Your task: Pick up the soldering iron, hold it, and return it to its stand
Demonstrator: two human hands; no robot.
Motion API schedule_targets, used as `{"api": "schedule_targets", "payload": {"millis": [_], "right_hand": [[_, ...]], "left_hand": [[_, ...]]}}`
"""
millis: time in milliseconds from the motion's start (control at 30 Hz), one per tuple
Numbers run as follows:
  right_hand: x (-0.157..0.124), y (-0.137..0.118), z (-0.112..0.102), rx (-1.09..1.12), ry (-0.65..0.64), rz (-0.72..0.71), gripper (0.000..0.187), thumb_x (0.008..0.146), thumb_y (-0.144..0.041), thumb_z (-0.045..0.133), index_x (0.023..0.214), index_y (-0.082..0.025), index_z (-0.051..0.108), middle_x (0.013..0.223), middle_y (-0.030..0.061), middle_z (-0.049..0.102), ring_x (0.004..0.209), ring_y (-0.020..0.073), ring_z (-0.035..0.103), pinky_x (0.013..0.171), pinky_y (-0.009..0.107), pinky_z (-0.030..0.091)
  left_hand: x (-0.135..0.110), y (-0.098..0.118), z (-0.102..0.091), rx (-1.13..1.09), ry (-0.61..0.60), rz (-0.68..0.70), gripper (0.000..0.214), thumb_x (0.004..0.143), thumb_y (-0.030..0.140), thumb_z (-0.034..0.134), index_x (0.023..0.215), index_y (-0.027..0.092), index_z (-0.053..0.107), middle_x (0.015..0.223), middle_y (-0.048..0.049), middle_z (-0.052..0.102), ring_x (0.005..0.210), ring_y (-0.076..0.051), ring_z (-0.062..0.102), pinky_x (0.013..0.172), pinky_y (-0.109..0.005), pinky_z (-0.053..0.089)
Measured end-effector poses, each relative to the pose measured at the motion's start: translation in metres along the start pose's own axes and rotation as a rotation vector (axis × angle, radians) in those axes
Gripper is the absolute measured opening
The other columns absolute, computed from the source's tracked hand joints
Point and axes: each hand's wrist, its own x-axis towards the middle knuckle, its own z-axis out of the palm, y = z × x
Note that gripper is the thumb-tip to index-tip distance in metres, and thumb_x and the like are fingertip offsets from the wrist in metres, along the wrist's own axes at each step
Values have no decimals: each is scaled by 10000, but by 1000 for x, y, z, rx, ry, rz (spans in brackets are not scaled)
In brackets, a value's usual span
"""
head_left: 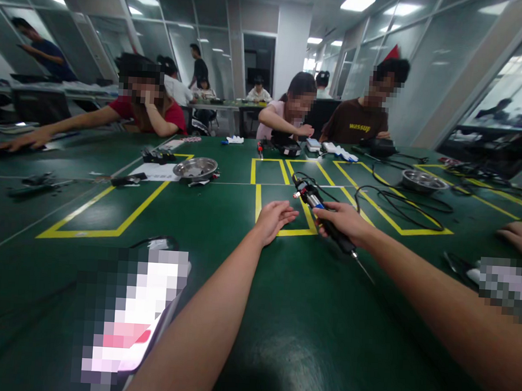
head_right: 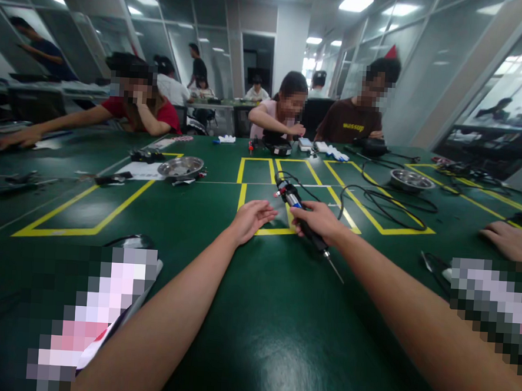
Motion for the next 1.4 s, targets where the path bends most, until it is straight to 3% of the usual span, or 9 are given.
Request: {"api": "schedule_targets", "payload": {"millis": [133, 233, 367, 567, 733, 967, 1133, 1400], "right_hand": [[-10, 16, 40, 251, -96, -8, 346, 832, -334, 699, 1098, -159, 564, 763, 56, 680, 541, 139, 640, 481, 243, 552], [-13, 26, 51, 337, -96, -49, 374, 837, -350, 692, 1132, -161, 560, 752, 53, 684, 537, 140, 643, 473, 237, 547], [-16, 34, 51, 382, -92, -102, 378, 826, -365, 700, 1120, -164, 574, 738, 46, 686, 516, 142, 636, 458, 239, 532], [-18, 37, 48, 390, -82, -111, 380, 817, -381, 701, 1105, -162, 584, 725, 47, 691, 500, 146, 632, 445, 244, 522], [-20, 36, 49, 374, -71, -125, 372, 813, -380, 704, 1083, -152, 586, 709, 43, 684, 487, 141, 626, 434, 237, 510], [-19, 37, 50, 373, -60, -114, 376, 799, -367, 719, 1077, -153, 583, 694, 37, 681, 474, 140, 626, 435, 242, 519], [-19, 37, 50, 374, -62, -119, 364, 795, -359, 725, 1064, -155, 588, 689, 38, 679, 473, 140, 623, 429, 241, 516], [-21, 35, 49, 386, -63, -117, 365, 794, -366, 724, 1059, -154, 589, 701, 38, 682, 471, 134, 620, 423, 234, 510]], "left_hand": [[1, 3, 0, -100, 35, -3, 272, 851, 377, 645, 927, 119, 604, 836, -105, 675, 787, -195, 683, 864, -387, 525], [1, 6, 0, -125, 51, -30, 350, 861, 468, 602, 890, 119, 616, 849, -114, 679, 783, -200, 673, 863, -386, 527], [0, 5, -1, -105, 24, -31, 385, 855, 513, 591, 860, 129, 613, 833, -100, 672, 776, -198, 670, 866, -393, 525], [-4, 1, 6, -3, -13, 78, 323, 797, 400, 710, 912, 127, 582, 863, -94, 687, 763, -174, 674, 845, -394, 530], [-4, -2, 9, 42, 74, 110, 249, 792, 282, 725, 827, 129, 531, 783, -70, 679, 721, -158, 676, 821, -397, 551], [-1, -6, 7, 67, 110, 133, 206, 827, 267, 677, 860, 121, 536, 796, -90, 687, 746, -178, 692, 777, -389, 576], [-2, -6, 9, 123, 192, 176, 199, 811, 247, 685, 841, 135, 524, 718, -51, 660, 673, -167, 675, 733, -399, 588], [-1, -4, 7, 62, 155, 135, 193, 810, 229, 675, 825, 136, 506, 793, -92, 688, 720, -191, 699, 762, -415, 580]]}}
